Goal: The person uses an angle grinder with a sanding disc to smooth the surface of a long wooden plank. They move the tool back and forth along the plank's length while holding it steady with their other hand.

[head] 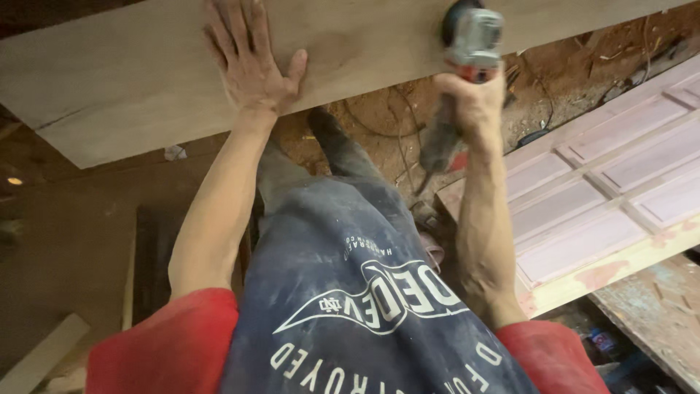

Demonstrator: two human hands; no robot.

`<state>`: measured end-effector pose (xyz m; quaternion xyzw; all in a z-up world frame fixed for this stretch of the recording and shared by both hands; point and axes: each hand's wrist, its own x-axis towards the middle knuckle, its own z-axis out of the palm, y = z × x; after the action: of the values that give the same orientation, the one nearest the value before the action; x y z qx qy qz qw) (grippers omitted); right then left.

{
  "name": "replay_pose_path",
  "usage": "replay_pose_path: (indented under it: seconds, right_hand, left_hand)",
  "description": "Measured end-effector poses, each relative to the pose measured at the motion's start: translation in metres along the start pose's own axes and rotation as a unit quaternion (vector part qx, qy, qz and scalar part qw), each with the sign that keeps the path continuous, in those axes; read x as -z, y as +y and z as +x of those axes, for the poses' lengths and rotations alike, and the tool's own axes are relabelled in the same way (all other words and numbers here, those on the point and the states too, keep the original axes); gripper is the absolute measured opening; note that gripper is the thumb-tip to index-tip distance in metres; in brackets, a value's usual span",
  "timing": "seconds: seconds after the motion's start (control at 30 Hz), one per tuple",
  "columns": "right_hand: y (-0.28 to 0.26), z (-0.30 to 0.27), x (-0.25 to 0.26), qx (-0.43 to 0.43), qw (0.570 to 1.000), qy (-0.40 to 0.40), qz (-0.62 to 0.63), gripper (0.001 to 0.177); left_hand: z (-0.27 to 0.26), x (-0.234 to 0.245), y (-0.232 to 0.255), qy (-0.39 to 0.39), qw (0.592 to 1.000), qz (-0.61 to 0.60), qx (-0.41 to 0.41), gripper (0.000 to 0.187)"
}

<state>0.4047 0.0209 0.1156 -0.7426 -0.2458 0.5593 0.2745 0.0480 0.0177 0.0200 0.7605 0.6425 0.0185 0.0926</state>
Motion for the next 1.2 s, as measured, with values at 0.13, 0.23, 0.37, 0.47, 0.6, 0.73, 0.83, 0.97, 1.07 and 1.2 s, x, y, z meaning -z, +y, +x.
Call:
replay_pose_path:
  seconds: [0.13, 0.23, 0.37, 0.47, 0.6, 0.73, 0.83, 0.97, 1.07, 1.2]
  right_hand:
    - [-0.008, 0.008, 0.003, 0.018, 0.999, -0.021, -0.018, 0.065]
    - [-0.002, 0.011, -0.026, 0.052, 0.996, -0.059, -0.033, 0.065]
    - [0.008, 0.0, -0.084, 0.069, 0.989, -0.069, -0.115, 0.065]
    - [0.011, -0.009, -0.101, 0.103, 0.975, -0.075, -0.181, 0.068]
    - [-0.002, -0.009, -0.078, 0.084, 0.991, -0.074, -0.067, 0.064]
    - [-0.004, -0.005, -0.073, 0.078, 0.994, -0.066, -0.042, 0.054]
    - [0.008, -0.009, -0.102, 0.173, 0.97, -0.089, -0.143, 0.054]
    - [0.027, -0.018, -0.124, 0.149, 0.953, -0.084, -0.249, 0.077]
    - [0.027, -0.005, -0.083, 0.057, 0.982, -0.069, -0.165, 0.072]
    - [0.016, 0.028, -0.001, 0.092, 0.993, -0.045, -0.065, 0.065]
  left_hand:
    - [0.009, 0.02, 0.012, -0.141, 0.987, -0.036, 0.074, 0.088]
    - [0.019, 0.034, 0.02, -0.221, 0.968, -0.045, 0.108, 0.078]
    - [0.021, 0.035, 0.021, -0.204, 0.972, -0.053, 0.104, 0.069]
    - [0.016, 0.023, 0.019, -0.179, 0.977, -0.06, 0.101, 0.063]
    - [0.015, 0.006, 0.015, -0.134, 0.984, -0.074, 0.088, 0.061]
    - [0.006, -0.016, 0.012, -0.055, 0.991, -0.099, 0.07, 0.059]
    - [-0.003, -0.03, 0.009, 0.006, 0.986, -0.146, 0.084, 0.056]
    - [-0.006, -0.032, 0.003, 0.009, 0.981, -0.171, 0.089, 0.057]
    - [-0.003, -0.027, 0.003, -0.008, 0.993, -0.111, 0.045, 0.059]
    - [-0.004, -0.019, 0.002, -0.002, 0.991, -0.122, 0.046, 0.063]
